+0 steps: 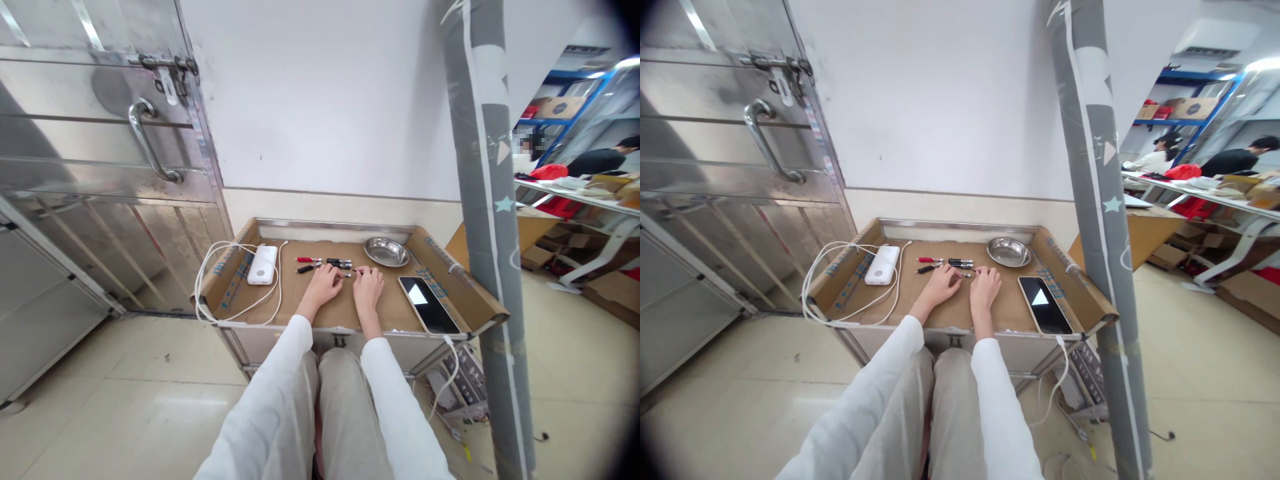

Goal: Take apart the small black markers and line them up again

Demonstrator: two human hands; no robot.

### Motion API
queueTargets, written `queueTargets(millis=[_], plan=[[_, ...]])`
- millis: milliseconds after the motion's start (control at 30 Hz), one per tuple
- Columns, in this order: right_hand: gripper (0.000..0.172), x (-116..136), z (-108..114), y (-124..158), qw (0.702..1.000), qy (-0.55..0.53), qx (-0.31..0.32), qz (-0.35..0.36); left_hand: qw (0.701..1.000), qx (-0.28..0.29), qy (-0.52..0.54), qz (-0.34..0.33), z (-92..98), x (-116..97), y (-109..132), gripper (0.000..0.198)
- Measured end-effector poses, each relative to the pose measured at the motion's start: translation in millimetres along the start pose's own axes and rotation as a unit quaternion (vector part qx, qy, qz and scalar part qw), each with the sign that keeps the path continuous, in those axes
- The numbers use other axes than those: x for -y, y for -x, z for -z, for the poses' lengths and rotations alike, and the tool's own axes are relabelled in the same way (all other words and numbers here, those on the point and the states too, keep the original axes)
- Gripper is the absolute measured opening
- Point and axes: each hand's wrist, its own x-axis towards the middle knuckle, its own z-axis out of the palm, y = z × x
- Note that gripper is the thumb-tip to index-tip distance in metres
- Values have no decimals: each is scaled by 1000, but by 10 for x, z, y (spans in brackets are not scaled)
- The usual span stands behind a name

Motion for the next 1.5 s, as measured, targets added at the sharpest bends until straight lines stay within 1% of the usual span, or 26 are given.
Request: queueTargets(millis=[67, 167, 233, 333, 400, 567, 700, 800, 900, 1000, 1067, 1167, 1233, 1300, 1500], plan=[[22, 9, 7, -5, 999, -20, 20, 46, 1000, 5, -5, 0, -13, 23, -10, 10], [21, 17, 0, -6, 988, -35, 59, 141, 1000, 10, -24, 12, -24, 42, -20, 8], [21, 16, -13, -7, 982, -36, 70, 173, 999, 0, -38, 34, -24, 42, -20, 6], [22, 11, -31, -16, 983, -39, 66, 167, 995, -21, -59, 72, -16, 34, -12, 6], [23, 8, -39, -24, 985, -39, 62, 154, 994, -26, -70, 83, -13, 32, -6, 6], [24, -2, -64, -36, 988, -46, 56, 135, 994, -33, -73, 78, -21, 41, -1, 4], [25, -10, -82, -36, 984, -80, 62, 143, 994, -37, -58, 81, -19, 42, -3, 2], [25, -5, -80, -35, 979, -99, 79, 158, 995, -35, -54, 82, -8, 35, -6, 2], [25, 5, -62, -32, 978, -91, 91, 165, 994, -28, -57, 88, 5, 28, -15, 2], [24, 19, -26, -24, 981, -68, 86, 162, 994, -23, -53, 97, 17, 23, -21, 2], [22, 33, -1, -15, 984, -48, 83, 150, 993, -23, -49, 103, 26, 20, -20, 4], [20, 51, 15, -6, 991, -4, 81, 109, 994, -21, -34, 105, 39, 19, -17, 5], [21, 53, 2, -7, 994, 16, 78, 78, 995, -20, -24, 99, 43, 20, -16, 7], [22, 46, -22, -15, 995, 18, 78, 65, 995, -18, -22, 92, 42, 21, -16, 8], [25, 40, -31, -29, 986, -2, 105, 131, 994, -21, -53, 93, 29, 25, -14, 14]])
